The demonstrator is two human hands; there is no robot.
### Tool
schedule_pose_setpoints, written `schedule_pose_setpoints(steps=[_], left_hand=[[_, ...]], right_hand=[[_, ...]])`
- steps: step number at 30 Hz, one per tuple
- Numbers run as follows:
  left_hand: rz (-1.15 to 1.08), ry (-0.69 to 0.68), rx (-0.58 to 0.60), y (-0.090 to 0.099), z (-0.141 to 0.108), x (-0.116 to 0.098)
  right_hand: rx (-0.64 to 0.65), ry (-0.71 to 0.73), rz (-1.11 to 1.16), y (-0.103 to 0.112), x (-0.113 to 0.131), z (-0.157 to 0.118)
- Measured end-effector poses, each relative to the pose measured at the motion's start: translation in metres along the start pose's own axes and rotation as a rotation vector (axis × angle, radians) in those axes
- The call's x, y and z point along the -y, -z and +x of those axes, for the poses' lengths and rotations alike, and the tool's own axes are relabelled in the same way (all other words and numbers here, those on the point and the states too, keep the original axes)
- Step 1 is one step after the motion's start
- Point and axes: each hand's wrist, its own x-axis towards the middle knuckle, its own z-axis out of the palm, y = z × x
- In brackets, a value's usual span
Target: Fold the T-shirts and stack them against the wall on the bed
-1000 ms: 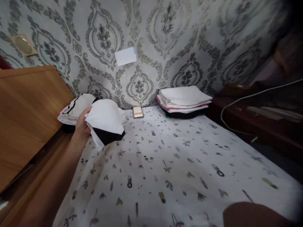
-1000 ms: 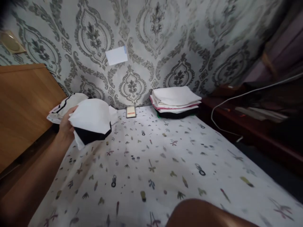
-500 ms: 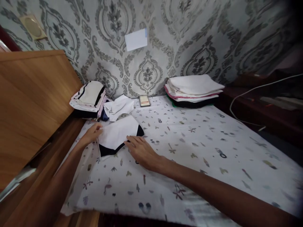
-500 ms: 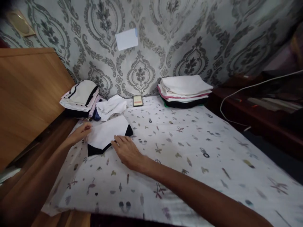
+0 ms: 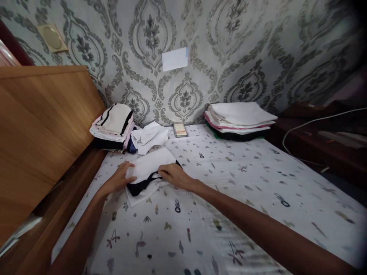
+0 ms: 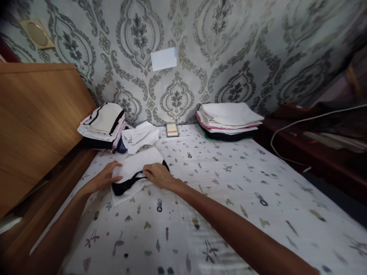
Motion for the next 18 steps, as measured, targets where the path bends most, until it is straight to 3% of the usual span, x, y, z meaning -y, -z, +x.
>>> schedule_pose_setpoints(steps=[5,8,12,15,18], left_hand=[[-0.27,0.023,-0.066,0.003,-0.006,-0.005],[-0.26,0.06,-0.109,-0.008,-0.01,-0.013],[0.002,0.065,-0.217,-0.029,-0.015,-0.027],[-0.096,0.022,-0.179,-0.033,-0.021,-0.037],[-0.294,-0.025,-0.133,-0.021,-0.031,-0.051]], right_hand=[[-0.31,-0.103,0.242,0.032,0.014,0.026],[-0.515,-0.101,0.421,0.064,0.035,0.037],[-0.587,-0.041,0.5,0.107,0.071,0.035],[-0.618,0.012,0.498,0.137,0.099,0.021],[-0.664,0.012,0.482,0.171,0.125,-0.005]])
